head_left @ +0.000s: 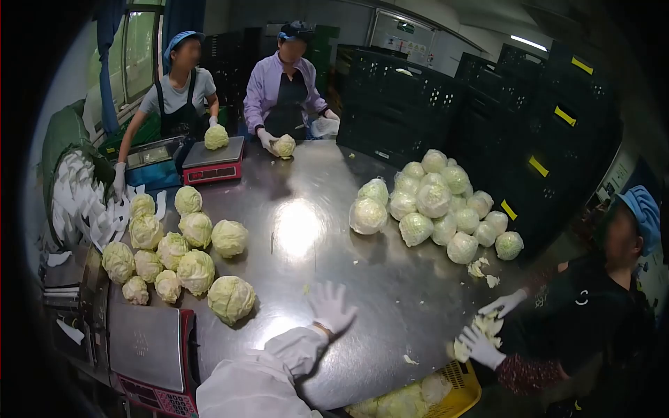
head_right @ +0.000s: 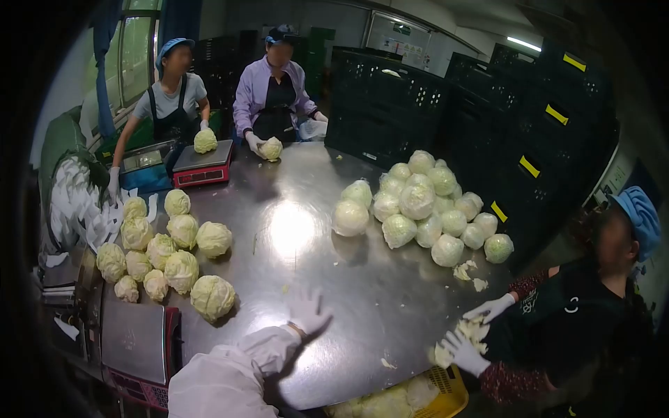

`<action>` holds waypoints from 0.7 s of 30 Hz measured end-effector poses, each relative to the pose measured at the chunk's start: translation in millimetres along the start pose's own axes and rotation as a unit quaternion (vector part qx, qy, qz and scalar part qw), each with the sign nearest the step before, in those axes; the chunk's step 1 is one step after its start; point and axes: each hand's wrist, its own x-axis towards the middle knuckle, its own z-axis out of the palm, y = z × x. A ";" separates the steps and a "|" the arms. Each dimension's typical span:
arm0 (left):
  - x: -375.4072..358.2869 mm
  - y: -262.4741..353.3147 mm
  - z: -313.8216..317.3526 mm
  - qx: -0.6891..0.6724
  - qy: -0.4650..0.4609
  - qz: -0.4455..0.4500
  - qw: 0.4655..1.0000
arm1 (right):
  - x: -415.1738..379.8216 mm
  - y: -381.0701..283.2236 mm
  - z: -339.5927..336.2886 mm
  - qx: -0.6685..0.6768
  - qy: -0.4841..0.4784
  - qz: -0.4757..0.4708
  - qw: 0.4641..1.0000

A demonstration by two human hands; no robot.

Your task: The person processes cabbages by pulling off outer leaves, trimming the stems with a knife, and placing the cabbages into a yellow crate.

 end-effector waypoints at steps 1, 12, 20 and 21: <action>12.5 -24.7 -8.0 0.042 0.030 -0.086 0.995 | -11.9 -29.5 -8.9 0.050 -0.065 0.003 0.997; 165.4 -3.7 84.0 0.001 0.096 0.040 0.995 | -57.1 -37.5 -17.1 -0.391 -0.079 -0.236 0.886; 27.0 154.3 87.9 -0.366 -0.680 0.250 0.584 | 16.7 34.1 -60.0 -0.141 -0.002 -0.074 0.987; 37.5 151.1 86.4 -0.363 -0.686 0.254 0.578 | 22.4 34.2 -64.7 -0.172 -0.017 -0.049 0.984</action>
